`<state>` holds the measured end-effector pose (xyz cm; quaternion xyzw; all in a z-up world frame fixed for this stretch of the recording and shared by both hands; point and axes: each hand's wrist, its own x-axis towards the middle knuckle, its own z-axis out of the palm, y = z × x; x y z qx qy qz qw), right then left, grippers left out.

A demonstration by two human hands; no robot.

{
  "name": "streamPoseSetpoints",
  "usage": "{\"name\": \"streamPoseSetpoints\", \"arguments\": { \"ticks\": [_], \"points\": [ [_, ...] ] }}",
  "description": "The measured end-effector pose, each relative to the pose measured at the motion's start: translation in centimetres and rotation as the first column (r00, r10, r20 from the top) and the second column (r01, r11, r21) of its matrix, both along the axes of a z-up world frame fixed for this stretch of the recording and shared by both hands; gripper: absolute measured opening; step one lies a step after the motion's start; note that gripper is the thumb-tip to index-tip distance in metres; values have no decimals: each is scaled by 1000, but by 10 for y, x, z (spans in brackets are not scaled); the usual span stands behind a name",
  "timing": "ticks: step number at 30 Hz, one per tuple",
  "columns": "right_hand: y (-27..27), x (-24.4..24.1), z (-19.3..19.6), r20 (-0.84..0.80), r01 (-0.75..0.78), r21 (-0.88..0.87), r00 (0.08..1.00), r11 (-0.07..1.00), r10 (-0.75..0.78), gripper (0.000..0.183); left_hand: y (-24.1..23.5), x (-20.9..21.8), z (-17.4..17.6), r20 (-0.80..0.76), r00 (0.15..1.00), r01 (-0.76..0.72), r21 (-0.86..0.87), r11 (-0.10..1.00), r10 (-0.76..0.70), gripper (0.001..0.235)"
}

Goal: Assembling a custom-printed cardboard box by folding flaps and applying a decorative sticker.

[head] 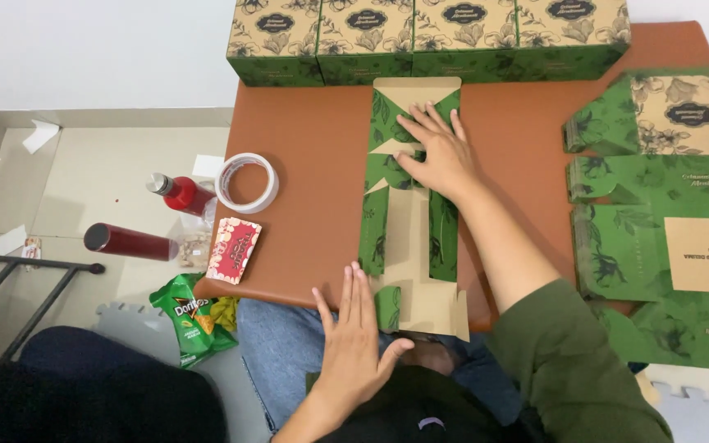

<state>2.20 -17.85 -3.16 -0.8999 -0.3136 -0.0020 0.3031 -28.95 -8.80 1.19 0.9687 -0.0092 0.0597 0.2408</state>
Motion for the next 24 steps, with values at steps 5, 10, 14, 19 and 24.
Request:
{"name": "streamPoseSetpoints", "arguments": {
  "ticks": [5,10,14,19,24],
  "points": [
    [0,-1,2,0,3,0,1000,1000,-3,62,7,3,0,14,1000,23,180,983,-26,94],
    [-2,1,2,8,-1,-2,1000,1000,1,62,16,26,-15,8,997,73,264,962,-78,80],
    [-8,3,15,-195,-71,24,978,997,75,56,24,61,-23,-53,995,102,311,945,-90,75],
    [-16,1,27,-374,-16,258,920,966,115,64,29,84,-12,-33,990,143,255,956,-139,63],
    [-43,-24,62,-508,249,518,859,818,60,59,31,83,-20,-23,989,146,179,973,-144,62]
  ]
}}
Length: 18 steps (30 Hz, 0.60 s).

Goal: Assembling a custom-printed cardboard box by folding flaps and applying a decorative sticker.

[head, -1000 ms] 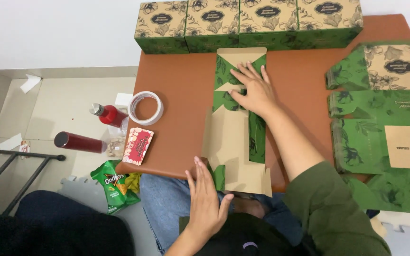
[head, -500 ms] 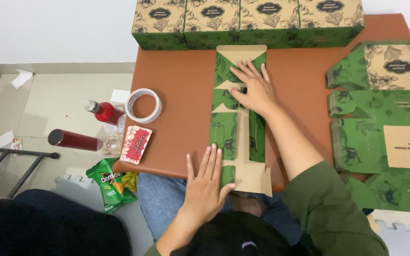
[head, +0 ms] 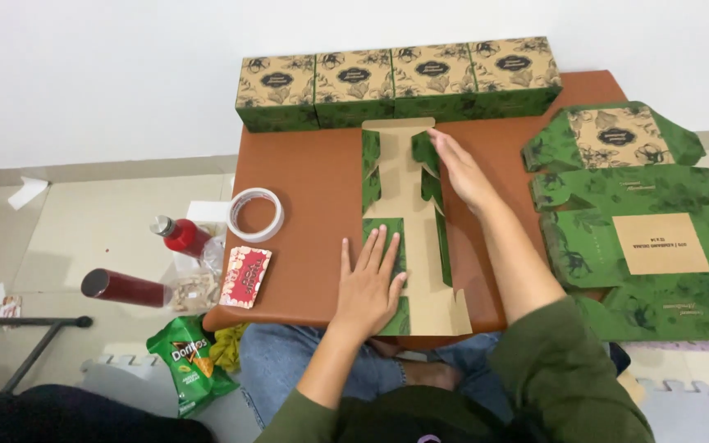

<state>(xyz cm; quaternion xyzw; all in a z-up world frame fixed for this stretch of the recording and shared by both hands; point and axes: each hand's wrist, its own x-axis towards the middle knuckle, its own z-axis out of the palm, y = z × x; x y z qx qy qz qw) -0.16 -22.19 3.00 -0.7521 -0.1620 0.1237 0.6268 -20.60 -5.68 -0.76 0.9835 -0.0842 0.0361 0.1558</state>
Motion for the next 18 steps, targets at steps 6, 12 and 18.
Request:
{"name": "streamPoseSetpoints", "arguments": {
  "ticks": [6,12,18],
  "points": [
    [-80,-151,71,129,-2,-405,990,914,59,51,1,-2,-10,51,999,7,-3,1000,-7,62],
    [-87,-260,16,147,163,-711,986,684,-82,84,-15,-16,3,231,972,-13,-150,989,48,66],
    [-79,-266,-1,320,398,-393,904,829,-283,32,-28,-41,15,199,978,-25,-185,982,62,66]
  ]
}}
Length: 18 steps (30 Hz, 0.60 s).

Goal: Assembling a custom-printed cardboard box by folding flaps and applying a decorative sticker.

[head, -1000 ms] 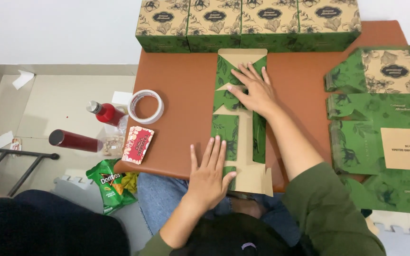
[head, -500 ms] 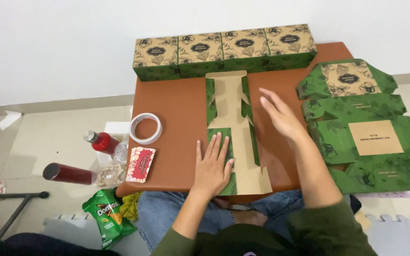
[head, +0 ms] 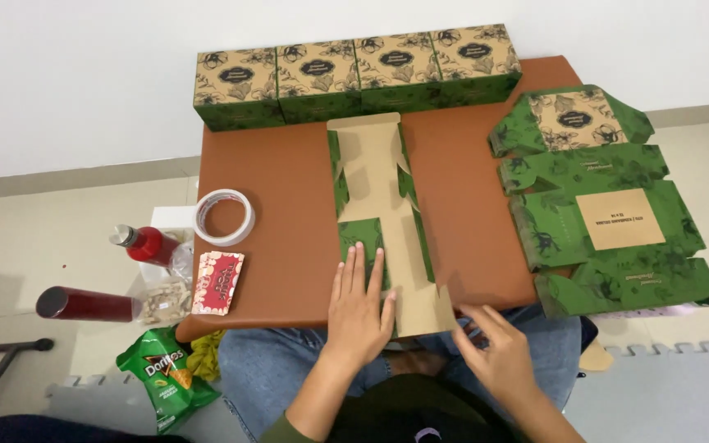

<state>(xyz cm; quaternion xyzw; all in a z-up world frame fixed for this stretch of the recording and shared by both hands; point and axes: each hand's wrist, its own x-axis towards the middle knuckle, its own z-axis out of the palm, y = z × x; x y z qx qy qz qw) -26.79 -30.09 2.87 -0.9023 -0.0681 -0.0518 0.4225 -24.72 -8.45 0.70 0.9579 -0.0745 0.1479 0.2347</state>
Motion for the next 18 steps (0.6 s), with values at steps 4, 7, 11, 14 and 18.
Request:
{"name": "streamPoseSetpoints", "arguments": {
  "ticks": [4,7,11,14,18],
  "points": [
    [-5,2,12,11,-116,-47,993,992,117,35,1,-23,-1,-75,997,18,59,998,-14,73],
    [-10,-9,2,-46,-197,-14,980,980,196,40,-3,-36,-6,-55,998,-8,115,993,15,74],
    [-8,-23,-19,13,-249,-176,967,952,255,83,-11,-36,-8,-22,995,-93,158,983,98,76],
    [-9,-22,-29,113,-162,-201,976,966,187,54,-15,-30,-10,-7,990,-139,172,975,142,74],
    [-30,3,-20,58,-61,-321,995,945,84,39,-21,-25,-4,-17,991,-125,156,980,129,69]
  ]
}}
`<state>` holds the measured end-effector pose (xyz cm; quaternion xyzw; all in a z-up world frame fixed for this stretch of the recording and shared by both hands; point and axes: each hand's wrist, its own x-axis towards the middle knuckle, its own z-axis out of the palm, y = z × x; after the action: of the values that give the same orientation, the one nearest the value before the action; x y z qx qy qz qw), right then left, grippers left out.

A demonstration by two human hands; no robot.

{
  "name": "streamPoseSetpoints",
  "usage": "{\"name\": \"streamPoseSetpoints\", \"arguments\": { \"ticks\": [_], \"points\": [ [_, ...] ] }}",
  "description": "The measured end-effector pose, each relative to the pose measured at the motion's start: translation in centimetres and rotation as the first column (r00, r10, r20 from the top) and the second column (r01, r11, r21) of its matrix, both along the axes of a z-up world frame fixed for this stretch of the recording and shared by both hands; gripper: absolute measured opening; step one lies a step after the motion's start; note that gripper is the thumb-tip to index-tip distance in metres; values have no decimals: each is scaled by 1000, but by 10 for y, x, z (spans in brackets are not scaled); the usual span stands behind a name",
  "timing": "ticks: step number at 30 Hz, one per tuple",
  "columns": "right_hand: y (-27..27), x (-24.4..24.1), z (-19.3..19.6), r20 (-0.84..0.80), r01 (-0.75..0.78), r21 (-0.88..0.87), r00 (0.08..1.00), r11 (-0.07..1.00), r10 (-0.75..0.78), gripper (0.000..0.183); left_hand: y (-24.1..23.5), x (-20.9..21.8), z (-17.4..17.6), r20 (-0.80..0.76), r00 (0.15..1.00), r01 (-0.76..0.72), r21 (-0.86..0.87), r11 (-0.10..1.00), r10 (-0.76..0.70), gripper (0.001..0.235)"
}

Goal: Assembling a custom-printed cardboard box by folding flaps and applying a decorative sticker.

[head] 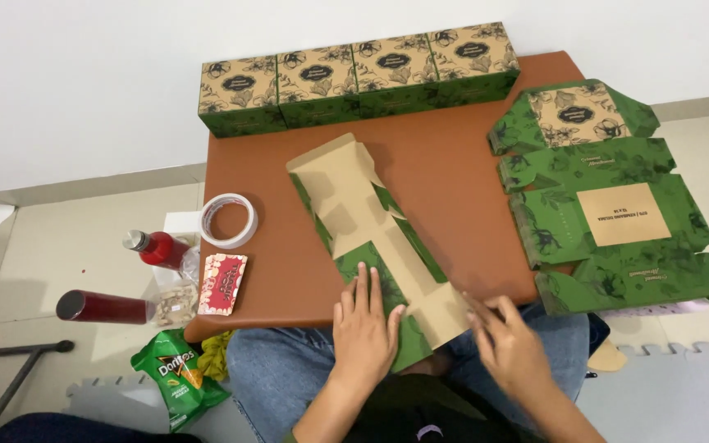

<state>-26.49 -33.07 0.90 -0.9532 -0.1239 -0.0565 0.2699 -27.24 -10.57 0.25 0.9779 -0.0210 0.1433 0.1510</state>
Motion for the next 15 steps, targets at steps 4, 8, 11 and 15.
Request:
{"name": "streamPoseSetpoints", "arguments": {
  "ticks": [4,8,11,15],
  "points": [
    [-18,61,12,176,36,-170,984,985,-5,15,-5,6,16,-33,995,95,-65,993,-98,61],
    [-15,129,28,194,41,-117,981,992,-17,13,-11,16,23,-27,969,238,-153,959,-245,53],
    [-7,157,48,169,-7,26,986,1000,3,14,-13,27,41,-3,949,308,-188,933,-315,50],
    [-11,142,79,110,-58,204,993,977,36,37,-2,53,66,129,912,396,-18,918,-390,33]
  ]
}}
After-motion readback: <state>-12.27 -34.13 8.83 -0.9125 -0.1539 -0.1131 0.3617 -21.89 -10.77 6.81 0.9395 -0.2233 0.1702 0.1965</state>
